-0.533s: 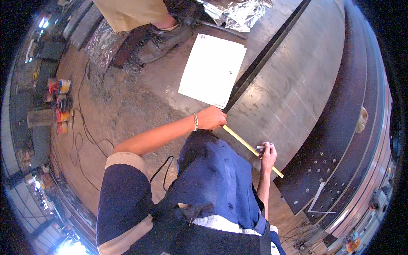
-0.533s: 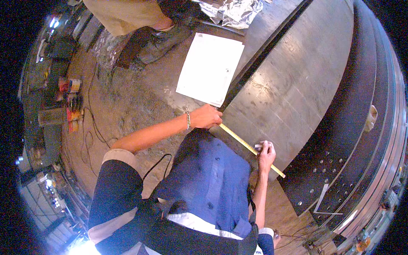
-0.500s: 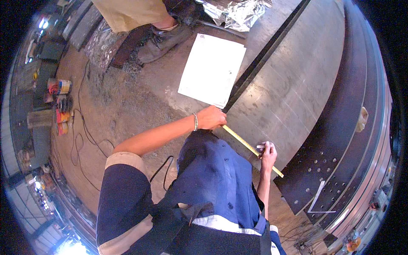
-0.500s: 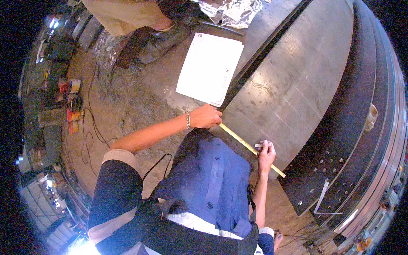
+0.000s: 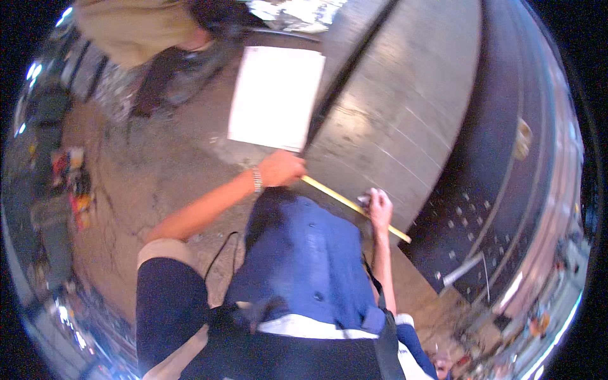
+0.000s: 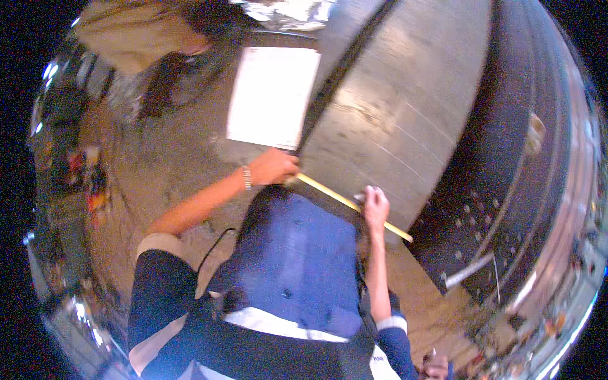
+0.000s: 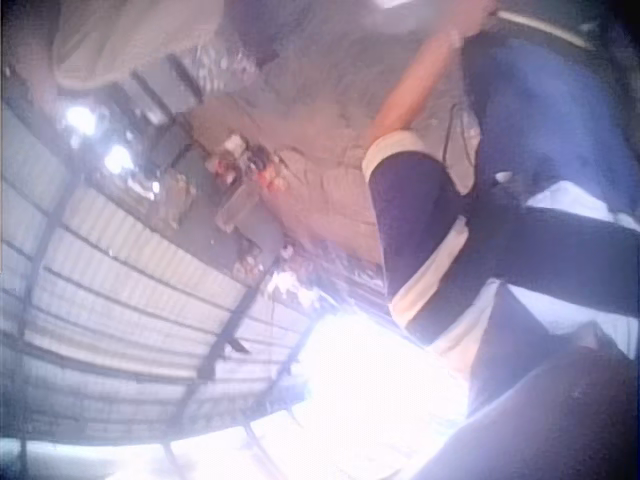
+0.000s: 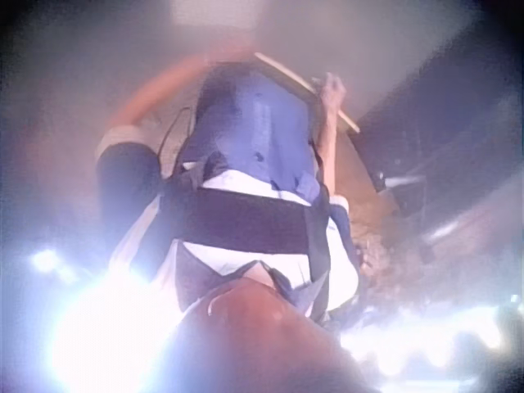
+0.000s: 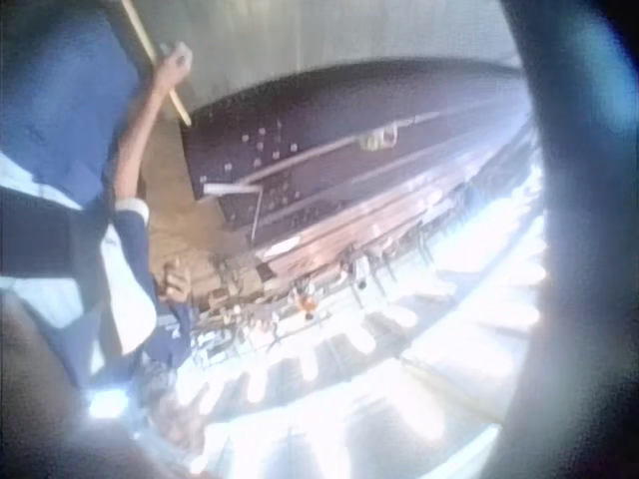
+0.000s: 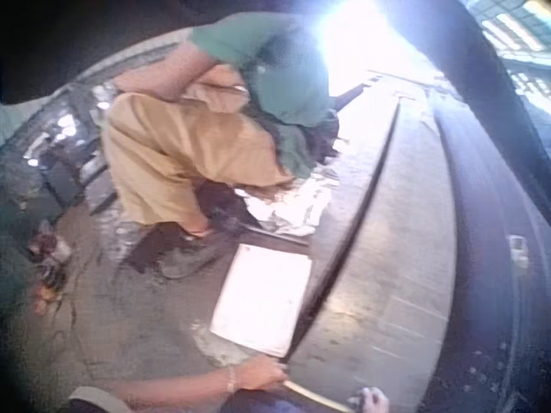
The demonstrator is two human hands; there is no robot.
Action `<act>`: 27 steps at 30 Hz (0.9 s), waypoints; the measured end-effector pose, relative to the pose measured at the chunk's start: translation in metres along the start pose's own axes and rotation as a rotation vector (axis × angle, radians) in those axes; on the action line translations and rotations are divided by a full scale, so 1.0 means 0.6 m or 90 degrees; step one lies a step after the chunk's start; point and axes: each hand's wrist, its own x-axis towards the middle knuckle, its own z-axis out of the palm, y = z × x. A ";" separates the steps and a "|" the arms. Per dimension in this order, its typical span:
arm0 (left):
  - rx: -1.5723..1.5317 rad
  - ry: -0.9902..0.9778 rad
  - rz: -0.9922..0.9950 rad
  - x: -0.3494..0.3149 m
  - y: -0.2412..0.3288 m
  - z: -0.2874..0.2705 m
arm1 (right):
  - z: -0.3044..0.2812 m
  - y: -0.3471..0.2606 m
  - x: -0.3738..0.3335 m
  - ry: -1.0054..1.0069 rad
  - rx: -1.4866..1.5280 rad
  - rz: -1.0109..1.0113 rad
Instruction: The person measures a large curved metal sheet using a yellow tape measure and marks points with a white marker. They repeatedly reposition the tape measure along the sheet's surface and make marks at measured intervals.
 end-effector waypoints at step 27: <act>0.009 -0.025 -0.019 0.000 0.025 -0.038 | 0.036 -0.112 -0.136 0.109 0.204 0.104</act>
